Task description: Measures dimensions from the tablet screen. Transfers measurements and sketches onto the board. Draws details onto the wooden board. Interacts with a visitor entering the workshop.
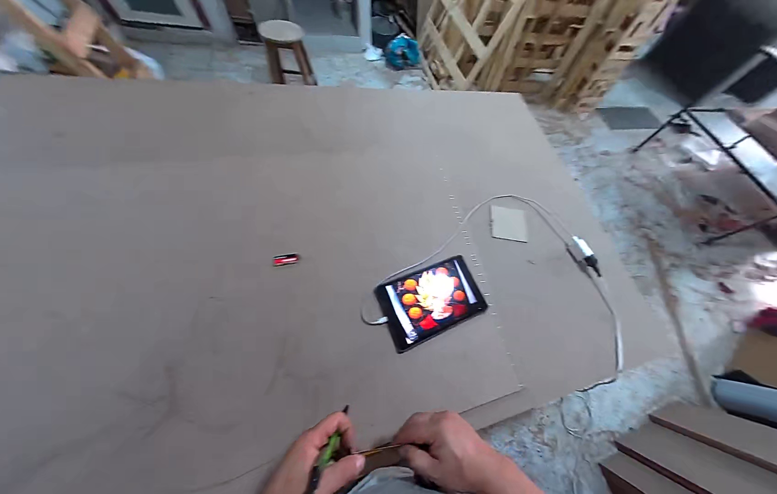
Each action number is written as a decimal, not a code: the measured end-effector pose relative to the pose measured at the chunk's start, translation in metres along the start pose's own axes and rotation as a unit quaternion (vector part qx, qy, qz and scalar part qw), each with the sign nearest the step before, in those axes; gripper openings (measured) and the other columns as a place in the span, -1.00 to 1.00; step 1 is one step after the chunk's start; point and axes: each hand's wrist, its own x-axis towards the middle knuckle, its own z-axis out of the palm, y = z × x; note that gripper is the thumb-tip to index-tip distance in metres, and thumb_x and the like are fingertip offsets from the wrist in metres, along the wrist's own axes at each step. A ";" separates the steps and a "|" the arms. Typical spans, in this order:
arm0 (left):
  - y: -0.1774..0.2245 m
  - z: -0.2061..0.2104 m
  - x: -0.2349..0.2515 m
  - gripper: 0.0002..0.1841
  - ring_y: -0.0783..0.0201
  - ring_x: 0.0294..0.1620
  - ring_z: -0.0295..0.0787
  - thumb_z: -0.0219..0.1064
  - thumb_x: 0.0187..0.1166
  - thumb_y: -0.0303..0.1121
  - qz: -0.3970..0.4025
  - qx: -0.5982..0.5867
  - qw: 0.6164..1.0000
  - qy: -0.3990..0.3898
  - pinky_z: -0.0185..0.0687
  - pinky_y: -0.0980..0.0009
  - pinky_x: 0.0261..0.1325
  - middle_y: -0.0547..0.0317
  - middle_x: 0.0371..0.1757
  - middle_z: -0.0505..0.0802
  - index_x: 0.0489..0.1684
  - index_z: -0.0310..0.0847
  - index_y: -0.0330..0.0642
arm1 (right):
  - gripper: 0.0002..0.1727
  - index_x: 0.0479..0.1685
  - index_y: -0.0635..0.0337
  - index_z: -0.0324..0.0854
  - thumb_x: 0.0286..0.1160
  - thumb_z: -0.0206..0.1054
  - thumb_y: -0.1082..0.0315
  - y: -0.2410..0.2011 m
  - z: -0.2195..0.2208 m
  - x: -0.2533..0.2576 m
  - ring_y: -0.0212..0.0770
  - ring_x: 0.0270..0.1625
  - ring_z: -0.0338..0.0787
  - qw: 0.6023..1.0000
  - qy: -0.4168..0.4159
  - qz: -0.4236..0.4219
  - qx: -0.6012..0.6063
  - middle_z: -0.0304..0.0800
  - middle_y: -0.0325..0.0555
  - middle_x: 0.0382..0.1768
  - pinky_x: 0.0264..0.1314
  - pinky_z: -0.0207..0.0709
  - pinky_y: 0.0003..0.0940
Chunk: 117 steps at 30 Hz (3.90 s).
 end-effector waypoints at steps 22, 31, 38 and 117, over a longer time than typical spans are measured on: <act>0.030 0.036 0.011 -0.81 0.14 -0.33 0.92 0.40 0.61 -0.34 0.038 -0.005 0.996 0.078 0.89 0.21 -0.18 0.08 -0.32 0.92 -0.01 0.64 -0.25 | -0.67 0.13 -0.07 0.85 0.81 0.16 0.10 0.016 -0.027 -0.021 -0.35 0.06 0.88 1.000 0.030 0.008 0.001 0.93 -0.27 0.02 0.15 0.75 -0.24; 0.058 0.005 0.016 -0.77 0.20 -0.26 0.91 0.35 0.66 -0.33 -0.003 -0.010 0.996 0.087 0.89 0.21 -0.09 0.10 -0.23 0.91 0.09 0.63 -0.28 | -0.75 0.07 -0.21 0.89 0.71 0.27 0.12 0.022 -0.013 -0.018 -0.47 -0.06 0.88 0.993 0.108 0.030 -0.029 0.94 -0.41 -0.02 0.03 0.81 -0.31; 0.036 0.006 0.005 -0.70 0.15 -0.29 0.91 0.36 0.67 -0.35 -0.020 -0.090 0.986 0.136 0.88 0.23 -0.10 0.02 -0.28 0.91 0.22 0.61 -0.35 | -0.74 0.06 -0.20 0.89 0.73 0.25 0.12 0.024 -0.006 -0.015 -0.48 -0.11 0.87 0.993 0.112 0.046 -0.010 0.94 -0.39 -0.05 -0.04 0.79 -0.32; -0.105 -0.122 0.148 -0.35 0.00 0.80 0.28 0.04 0.76 -0.16 0.000 0.468 0.807 0.359 0.20 0.24 0.78 -0.29 0.79 0.32 0.74 0.14 -0.44 | -0.69 0.01 -0.04 0.88 0.72 0.17 0.19 0.130 -0.021 0.057 -0.22 -0.23 0.83 0.851 0.375 0.310 -0.199 0.90 -0.29 -0.31 -0.16 0.65 -0.21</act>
